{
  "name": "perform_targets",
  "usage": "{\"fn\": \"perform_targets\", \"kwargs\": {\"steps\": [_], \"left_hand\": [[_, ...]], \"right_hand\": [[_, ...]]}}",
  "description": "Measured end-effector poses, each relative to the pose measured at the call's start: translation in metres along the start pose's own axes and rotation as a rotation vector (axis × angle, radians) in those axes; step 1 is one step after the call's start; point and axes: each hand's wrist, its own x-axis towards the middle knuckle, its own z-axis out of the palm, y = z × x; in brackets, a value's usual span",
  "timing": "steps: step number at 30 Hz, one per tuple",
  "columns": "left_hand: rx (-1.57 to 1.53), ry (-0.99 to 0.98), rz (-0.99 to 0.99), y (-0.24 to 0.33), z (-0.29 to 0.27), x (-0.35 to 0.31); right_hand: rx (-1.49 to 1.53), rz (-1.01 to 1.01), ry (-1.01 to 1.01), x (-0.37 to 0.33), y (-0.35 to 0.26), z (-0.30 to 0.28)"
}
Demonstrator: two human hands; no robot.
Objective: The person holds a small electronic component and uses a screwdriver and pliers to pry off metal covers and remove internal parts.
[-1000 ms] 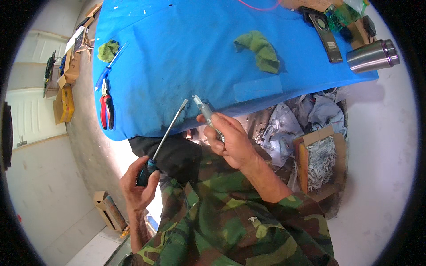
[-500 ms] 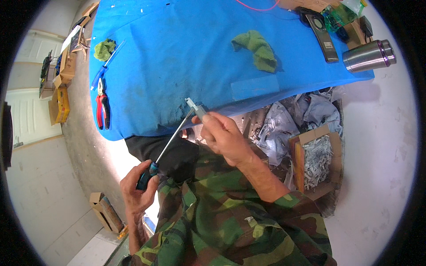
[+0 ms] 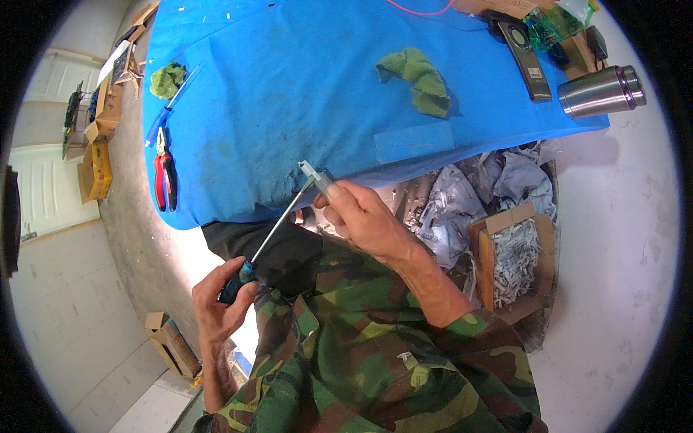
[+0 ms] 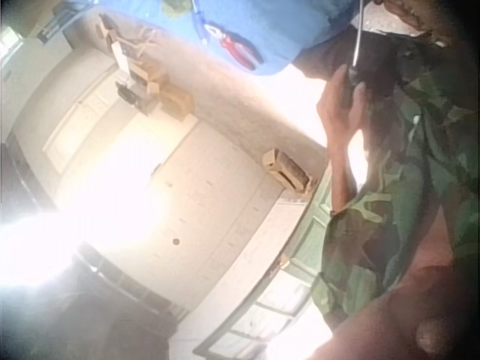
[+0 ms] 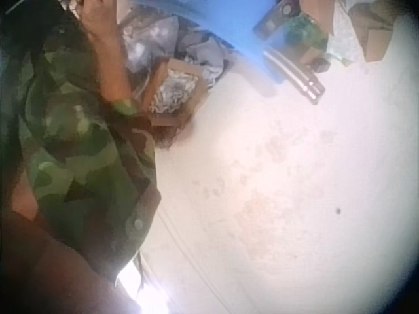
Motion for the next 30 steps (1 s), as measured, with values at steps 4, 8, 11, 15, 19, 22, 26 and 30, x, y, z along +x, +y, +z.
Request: {"fn": "perform_targets", "kwargs": {"steps": [4, 8, 11, 15, 19, 22, 26, 30], "left_hand": [[-0.004, 0.011, 0.011, -0.001, -0.001, 0.001], [-0.009, 0.011, 0.015, -0.009, -0.002, 0.005], [-0.082, -0.028, -0.079, -0.015, -0.003, 0.007], [-0.208, -0.098, -0.232, -0.019, -0.009, 0.007], [-0.435, -0.177, -0.359, -0.021, -0.013, 0.012], [-0.56, -0.207, -0.443, -0.023, -0.013, 0.013], [-0.488, -0.186, -0.405, -0.017, -0.015, 0.011], [-0.072, -0.043, -0.051, -0.005, -0.015, 0.011]], "right_hand": [[-0.173, -0.076, 0.029, 0.004, 0.002, -0.003], [-0.226, -0.097, 0.024, 0.007, 0.004, -0.004], [-0.306, -0.104, 0.041, 0.005, 0.0, -0.003], [-0.415, -0.184, 0.036, 0.008, 0.003, -0.007], [-0.398, -0.174, 0.028, 0.008, 0.002, -0.007], [-0.398, -0.196, 0.032, 0.009, 0.004, -0.007], [-0.41, -0.226, 0.032, 0.011, 0.007, -0.008], [-0.361, -0.176, 0.024, 0.012, 0.007, -0.01]]}}
